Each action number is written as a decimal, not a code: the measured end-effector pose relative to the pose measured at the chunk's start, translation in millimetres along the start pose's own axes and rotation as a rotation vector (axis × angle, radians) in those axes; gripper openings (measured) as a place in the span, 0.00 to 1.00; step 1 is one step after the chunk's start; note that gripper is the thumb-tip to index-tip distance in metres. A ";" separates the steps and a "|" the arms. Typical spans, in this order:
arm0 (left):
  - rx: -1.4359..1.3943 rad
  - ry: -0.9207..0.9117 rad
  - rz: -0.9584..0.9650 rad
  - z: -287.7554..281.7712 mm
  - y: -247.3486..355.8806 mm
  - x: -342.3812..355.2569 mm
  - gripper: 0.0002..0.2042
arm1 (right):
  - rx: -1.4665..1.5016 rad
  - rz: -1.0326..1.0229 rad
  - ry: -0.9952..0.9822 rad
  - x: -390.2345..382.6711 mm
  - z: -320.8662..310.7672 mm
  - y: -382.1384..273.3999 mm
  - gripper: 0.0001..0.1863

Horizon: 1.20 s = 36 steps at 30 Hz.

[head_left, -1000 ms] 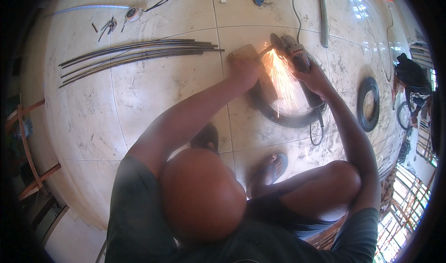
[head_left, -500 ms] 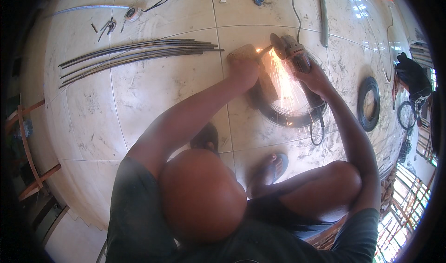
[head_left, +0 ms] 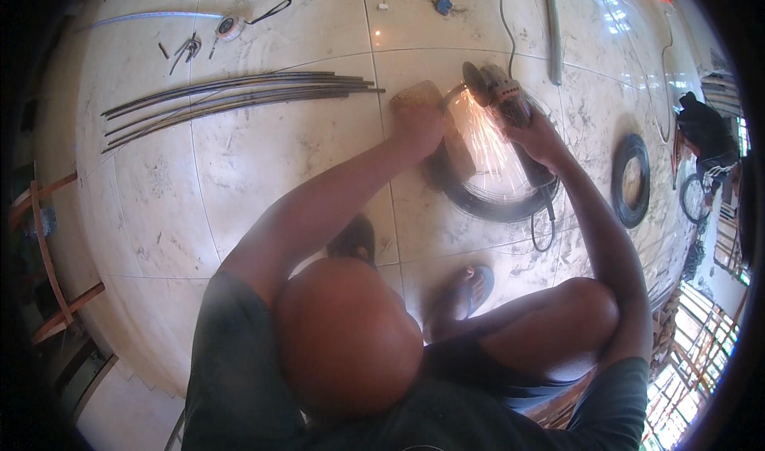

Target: The person uses an angle grinder to cut a metal rod while sitting on the floor. They hold the rod with one hand and operate the grinder with the other, producing sparks as the cut progresses.

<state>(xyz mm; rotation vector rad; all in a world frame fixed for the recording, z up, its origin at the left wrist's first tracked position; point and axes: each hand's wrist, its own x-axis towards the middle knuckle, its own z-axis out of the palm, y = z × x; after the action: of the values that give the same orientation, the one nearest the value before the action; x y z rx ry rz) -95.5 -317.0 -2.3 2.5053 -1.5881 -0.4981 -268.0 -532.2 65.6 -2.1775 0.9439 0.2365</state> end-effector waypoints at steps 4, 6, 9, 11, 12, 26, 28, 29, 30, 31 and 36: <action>0.032 0.003 -0.005 5.0 -1.1 0.8 0.21 | -0.014 0.030 -0.007 -0.8 0.1 1.2 0.38; 0.007 0.023 -0.022 7.5 -1.5 0.5 0.21 | -0.017 0.034 -0.009 -1.5 -0.5 -0.7 0.38; -0.017 0.042 -0.023 6.8 1.8 2.8 0.21 | -0.024 0.001 0.002 4.8 1.8 19.5 0.38; 0.004 0.032 -0.028 6.5 1.5 3.0 0.21 | -0.044 -0.008 0.010 3.7 1.7 19.0 0.38; 0.029 0.020 -0.030 6.4 1.6 3.5 0.21 | -0.054 -0.013 0.014 2.6 1.6 18.9 0.38; 0.024 -0.028 -0.017 -0.8 1.8 0.9 0.22 | -0.026 0.080 -0.017 -9.9 -3.9 -10.5 0.37; 0.018 -0.021 -0.013 2.1 1.4 1.5 0.22 | -0.011 0.046 -0.008 -7.3 -3.1 -7.6 0.36; 0.027 -0.001 -0.010 4.9 0.8 2.0 0.22 | -0.015 0.009 0.011 -4.5 -1.4 -2.9 0.36; 0.036 0.020 -0.008 7.7 0.2 2.4 0.22 | -0.019 -0.027 0.030 -2.3 -0.8 1.3 0.35; 0.045 0.036 -0.012 12.4 -2.6 1.9 0.22 | -0.021 0.006 0.021 -2.6 0.2 -5.0 0.35; 0.026 0.015 -0.003 5.3 0.6 0.4 0.21 | -0.042 0.067 0.016 -8.7 -4.6 -23.3 0.34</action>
<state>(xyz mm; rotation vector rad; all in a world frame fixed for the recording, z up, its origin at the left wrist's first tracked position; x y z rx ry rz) -97.7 -317.3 -7.1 2.5240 -1.5962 -0.4613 -258.6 -520.0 85.6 -2.1917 1.0302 0.2731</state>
